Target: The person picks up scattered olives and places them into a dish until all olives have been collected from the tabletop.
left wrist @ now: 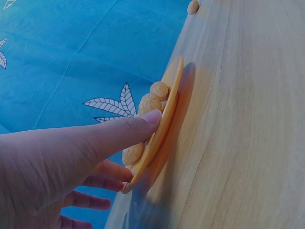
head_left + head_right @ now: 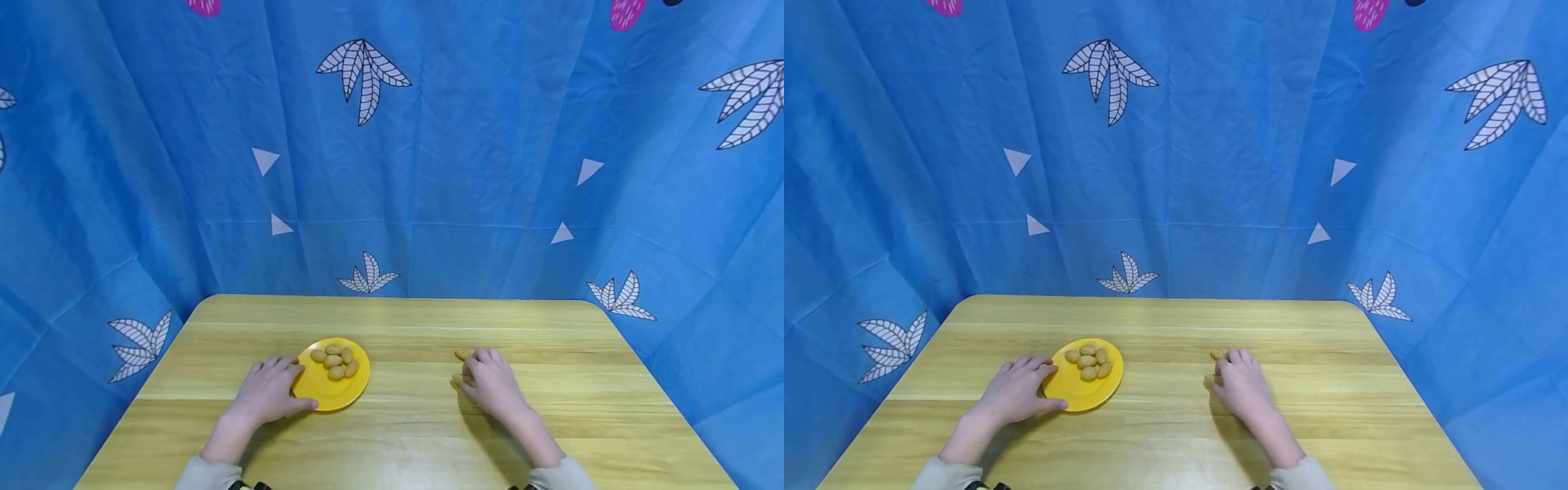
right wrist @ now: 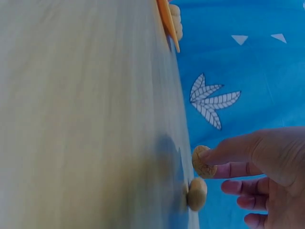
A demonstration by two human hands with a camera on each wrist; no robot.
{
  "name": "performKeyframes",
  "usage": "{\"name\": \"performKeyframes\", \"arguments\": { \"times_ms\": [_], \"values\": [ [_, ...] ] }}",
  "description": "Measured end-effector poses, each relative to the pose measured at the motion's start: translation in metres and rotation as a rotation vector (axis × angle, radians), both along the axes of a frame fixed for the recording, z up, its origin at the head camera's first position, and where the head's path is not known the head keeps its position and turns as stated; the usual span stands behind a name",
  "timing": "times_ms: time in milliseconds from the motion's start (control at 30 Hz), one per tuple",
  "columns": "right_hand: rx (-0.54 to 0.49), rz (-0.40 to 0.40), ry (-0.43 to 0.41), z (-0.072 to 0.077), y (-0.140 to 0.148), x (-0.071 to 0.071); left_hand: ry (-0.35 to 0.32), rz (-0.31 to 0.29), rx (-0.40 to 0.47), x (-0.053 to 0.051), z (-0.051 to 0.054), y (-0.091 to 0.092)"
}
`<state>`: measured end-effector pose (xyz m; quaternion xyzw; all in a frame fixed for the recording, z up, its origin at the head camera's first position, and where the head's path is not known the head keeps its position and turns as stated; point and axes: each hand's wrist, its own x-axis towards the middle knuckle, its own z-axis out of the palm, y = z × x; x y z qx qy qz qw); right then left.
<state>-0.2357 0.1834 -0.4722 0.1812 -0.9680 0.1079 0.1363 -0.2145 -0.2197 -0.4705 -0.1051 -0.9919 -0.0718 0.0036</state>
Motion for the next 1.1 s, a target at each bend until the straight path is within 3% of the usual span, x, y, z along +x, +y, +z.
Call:
{"name": "performKeyframes", "arguments": {
  "times_ms": [367, 800, 1100],
  "values": [
    [-0.01, 0.025, -0.027, 0.003, -0.022, -0.005, -0.004, 0.0, -0.003, 0.001, -0.001, 0.001],
    [-0.014, 0.12, -0.024, 0.008, -0.057, -0.005, -0.011, 0.001, -0.005, -0.001, 0.0, 0.0],
    [0.034, 0.195, 0.04, 0.009, -0.079, -0.003, -0.008, -0.001, -0.002, -0.001, -0.001, -0.001]
  ]
}}
